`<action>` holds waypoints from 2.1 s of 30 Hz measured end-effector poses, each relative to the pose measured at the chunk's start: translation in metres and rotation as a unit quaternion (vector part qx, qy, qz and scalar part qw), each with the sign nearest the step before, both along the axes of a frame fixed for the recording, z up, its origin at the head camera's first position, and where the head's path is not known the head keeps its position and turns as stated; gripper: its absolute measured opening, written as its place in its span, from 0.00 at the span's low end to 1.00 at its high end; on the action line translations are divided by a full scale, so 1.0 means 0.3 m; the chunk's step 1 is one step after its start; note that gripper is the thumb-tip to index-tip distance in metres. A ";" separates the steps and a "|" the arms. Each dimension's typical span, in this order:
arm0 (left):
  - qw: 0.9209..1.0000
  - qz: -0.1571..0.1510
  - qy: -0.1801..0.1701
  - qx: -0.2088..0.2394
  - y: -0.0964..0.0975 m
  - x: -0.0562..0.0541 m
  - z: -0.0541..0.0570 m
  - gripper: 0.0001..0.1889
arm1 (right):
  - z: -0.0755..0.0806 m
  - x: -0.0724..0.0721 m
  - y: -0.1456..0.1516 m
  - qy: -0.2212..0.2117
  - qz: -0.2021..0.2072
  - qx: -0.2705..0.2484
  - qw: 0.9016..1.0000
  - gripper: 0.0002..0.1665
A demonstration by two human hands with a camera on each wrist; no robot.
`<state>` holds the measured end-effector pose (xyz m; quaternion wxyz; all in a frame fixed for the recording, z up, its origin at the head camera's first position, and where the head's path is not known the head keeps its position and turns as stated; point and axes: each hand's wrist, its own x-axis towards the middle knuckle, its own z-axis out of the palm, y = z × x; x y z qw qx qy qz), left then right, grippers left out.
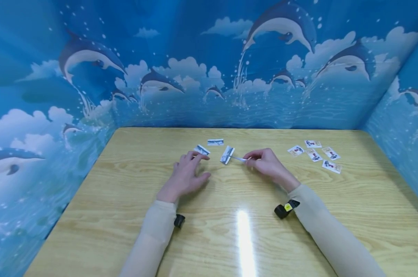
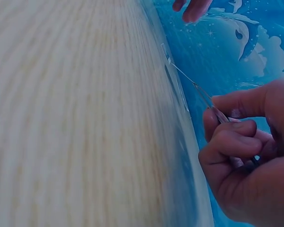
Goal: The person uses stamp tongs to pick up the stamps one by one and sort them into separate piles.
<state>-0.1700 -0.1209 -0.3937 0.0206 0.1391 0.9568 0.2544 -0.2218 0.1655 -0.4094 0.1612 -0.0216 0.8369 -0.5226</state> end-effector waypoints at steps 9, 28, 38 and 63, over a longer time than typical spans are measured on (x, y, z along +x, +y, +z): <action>1.000 0.020 0.020 0.009 -0.056 -0.011 0.001 0.25 | -0.006 -0.036 -0.009 -0.009 -0.036 -0.020 0.999 0.18; 0.999 0.040 0.008 0.017 -0.158 -0.018 -0.006 0.27 | -0.021 -0.123 -0.038 -0.035 -0.062 -0.052 0.996 0.18; 1.000 0.030 -0.001 0.006 -0.141 -0.078 -0.008 0.27 | -0.027 -0.156 -0.032 -0.049 -0.091 -0.046 0.994 0.18; 1.000 0.025 -0.009 0.001 -0.102 -0.088 -0.007 0.27 | -0.022 -0.160 -0.043 0.102 -0.032 0.137 0.985 0.17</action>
